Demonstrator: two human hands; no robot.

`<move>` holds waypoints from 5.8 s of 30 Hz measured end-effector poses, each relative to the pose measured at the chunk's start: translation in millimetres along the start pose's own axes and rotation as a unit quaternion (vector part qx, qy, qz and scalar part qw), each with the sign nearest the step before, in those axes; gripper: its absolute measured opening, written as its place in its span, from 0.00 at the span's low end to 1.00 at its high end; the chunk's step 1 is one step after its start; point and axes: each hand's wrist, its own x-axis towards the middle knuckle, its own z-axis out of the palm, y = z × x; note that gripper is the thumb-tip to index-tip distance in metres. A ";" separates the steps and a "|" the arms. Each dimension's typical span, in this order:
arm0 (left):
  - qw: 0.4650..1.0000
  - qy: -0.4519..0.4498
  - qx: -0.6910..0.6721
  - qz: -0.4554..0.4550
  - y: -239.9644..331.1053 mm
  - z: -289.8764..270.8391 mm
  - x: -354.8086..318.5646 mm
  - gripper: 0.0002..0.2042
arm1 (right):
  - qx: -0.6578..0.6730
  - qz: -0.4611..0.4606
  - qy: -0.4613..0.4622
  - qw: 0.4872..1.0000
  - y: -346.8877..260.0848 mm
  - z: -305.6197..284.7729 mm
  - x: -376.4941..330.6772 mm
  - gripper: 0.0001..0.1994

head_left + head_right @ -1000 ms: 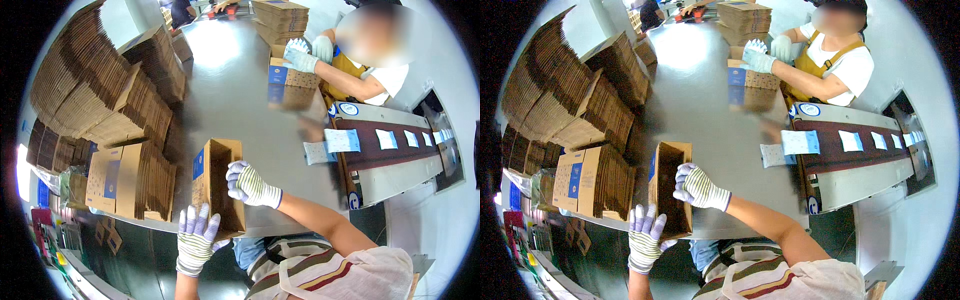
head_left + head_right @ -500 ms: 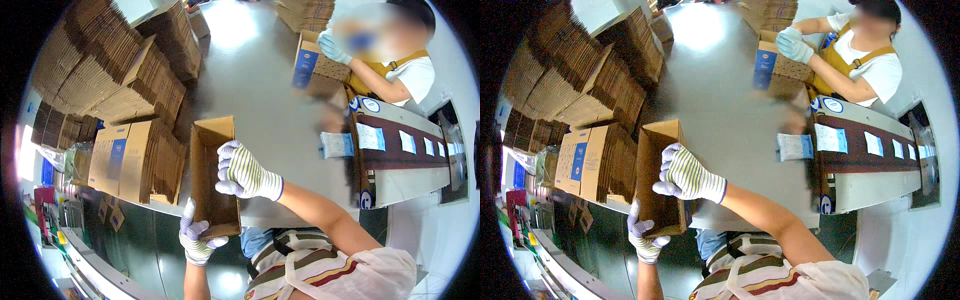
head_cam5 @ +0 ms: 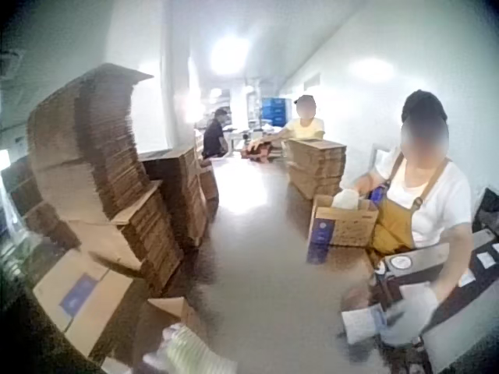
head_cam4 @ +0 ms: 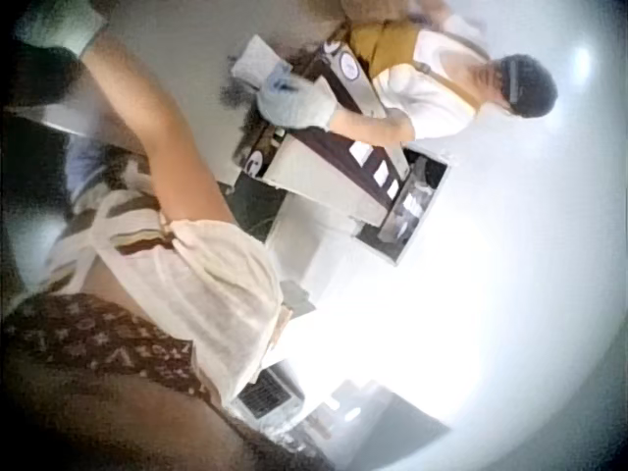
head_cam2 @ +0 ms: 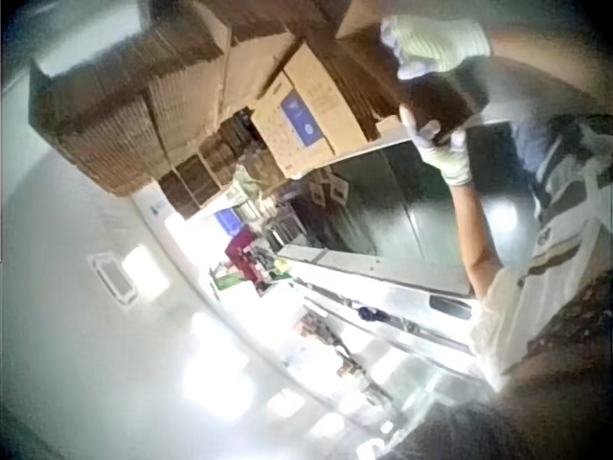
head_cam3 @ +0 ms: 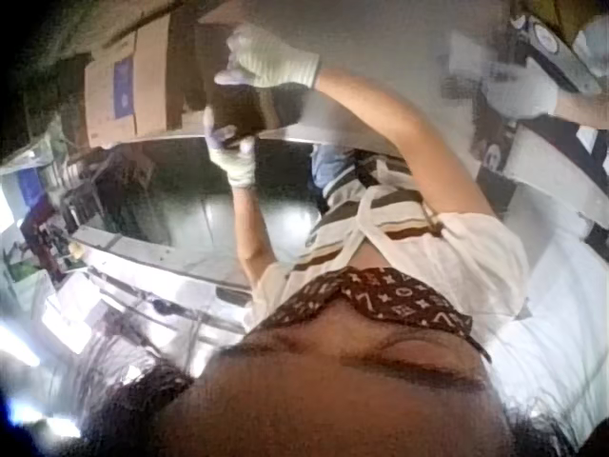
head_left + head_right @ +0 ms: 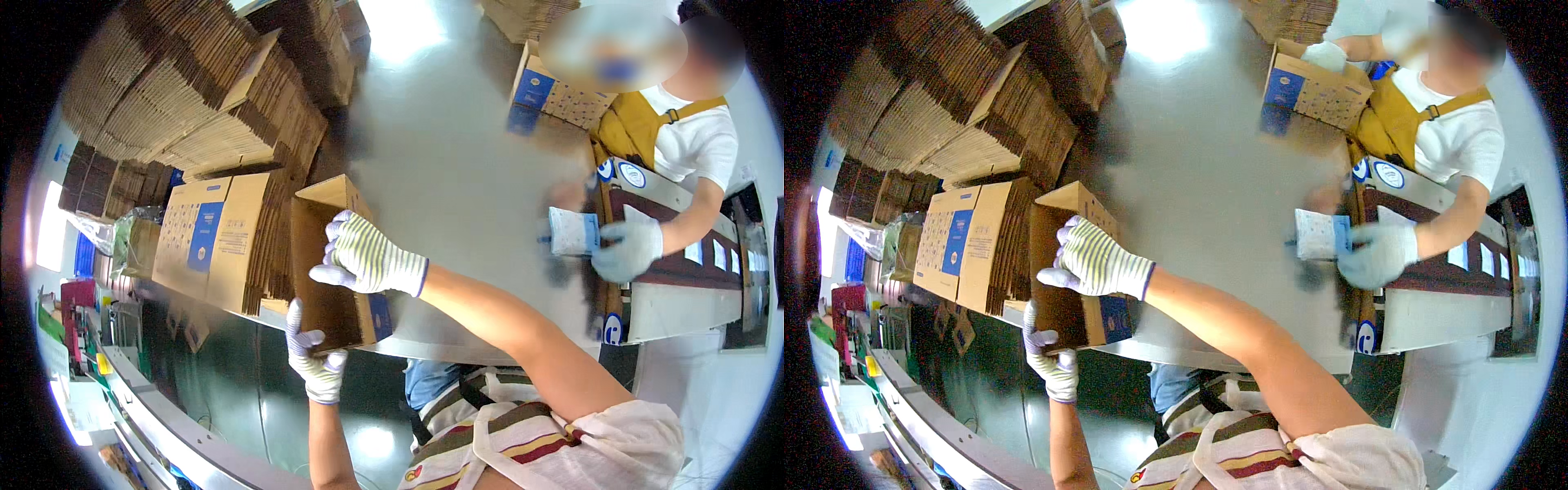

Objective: The person picks up several white packets from a conveyor and packs them into a cardboard box, then takes a flat cardboard sheet and folds it into a new box before continuing to pack more packets.

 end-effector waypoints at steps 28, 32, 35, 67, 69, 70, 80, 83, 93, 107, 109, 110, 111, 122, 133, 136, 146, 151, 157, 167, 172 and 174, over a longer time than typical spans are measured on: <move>0.976 -0.017 0.147 0.161 46.6 82.5 -24.8 0.20 | 0.049 0.082 0.176 0.980 -1.6 -47.5 -85.0 0.12; 0.975 -0.021 0.148 0.164 47.2 82.7 -24.8 0.20 | 0.033 0.058 0.174 0.983 0.5 -49.0 -87.4 0.12; 0.977 -0.022 0.143 0.158 44.5 79.8 -26.8 0.17 | 0.039 0.063 0.201 0.977 -4.5 -48.1 -83.5 0.11; 0.979 -0.015 0.137 0.148 47.7 85.2 -29.1 0.19 | 0.025 0.043 0.190 0.981 4.5 -46.1 -91.8 0.12; 0.980 -0.016 0.134 0.147 48.3 85.9 -28.8 0.19 | 0.041 0.051 0.193 0.979 4.9 -44.8 -93.1 0.12; 0.980 -0.017 0.133 0.147 48.5 86.3 -28.6 0.19 | 0.049 0.055 0.194 0.978 5.3 -44.6 -93.6 0.12; 0.980 -0.019 0.134 0.149 47.4 86.0 -30.3 0.17 | 0.038 0.044 0.193 0.980 4.3 -47.6 -93.2 0.13; 0.979 -0.017 0.132 0.154 45.3 85.8 -30.2 0.15 | 0.034 0.042 0.193 0.980 2.9 -48.4 -92.7 0.13; 0.978 -0.023 0.141 0.154 46.2 85.9 -29.3 0.16 | 0.031 0.049 0.214 0.975 0.4 -47.4 -90.4 0.10; 0.871 -0.212 0.358 0.263 68.3 57.1 -17.7 0.16 | 0.010 0.019 0.217 0.976 -0.2 -47.7 -86.1 0.07; 0.860 -0.216 0.370 0.277 63.6 57.1 -16.5 0.19 | 0.008 0.025 0.216 0.976 2.7 -45.4 -88.8 0.05; 0.859 -0.220 0.372 0.275 65.0 56.4 -14.6 0.19 | 0.018 0.036 0.226 0.973 -2.0 -47.7 -85.8 0.06; 0.857 -0.224 0.373 0.274 66.8 56.5 -12.1 0.18 | 0.027 0.047 0.236 0.970 -5.7 -50.3 -84.8 0.06; 0.871 -0.195 0.363 0.269 69.0 67.2 -16.7 0.14 | -0.160 0.209 0.005 0.965 32.8 -181.0 -176.5 0.15; 0.877 -0.194 0.363 0.247 67.1 61.9 -18.5 0.13 | -0.189 0.499 -0.250 0.808 105.4 -325.6 -239.9 0.17; 0.879 -0.192 0.360 0.246 68.4 62.8 -16.5 0.13 | -0.083 0.534 -0.285 0.792 112.1 -342.6 -246.6 0.17; 0.886 -0.179 0.355 0.240 66.2 67.9 -14.1 0.14 | -0.085 0.486 -0.467 0.734 101.2 -262.9 -258.5 0.34; 0.883 -0.178 0.362 0.240 65.2 69.0 -13.7 0.14 | -0.390 0.335 -0.360 0.779 -25.5 -171.5 -208.3 0.35; 0.879 -0.162 0.360 0.267 62.6 71.8 -12.4 0.14 | -0.327 0.341 -0.344 0.811 -35.9 -129.7 -230.2 0.35; 0.856 -0.157 0.385 0.306 79.2 88.9 -4.6 0.14 | -0.193 0.002 0.127 0.973 -64.0 -154.3 -93.9 0.23; 0.850 -0.182 0.402 0.288 85.7 97.2 -7.0 0.15 | 0.285 0.118 0.085 0.948 -48.5 -100.2 -70.9 0.26; 0.855 -0.180 0.381 0.302 85.5 99.6 -9.0 0.14 | 0.331 0.214 -0.003 0.919 -49.9 -100.8 -74.5 0.24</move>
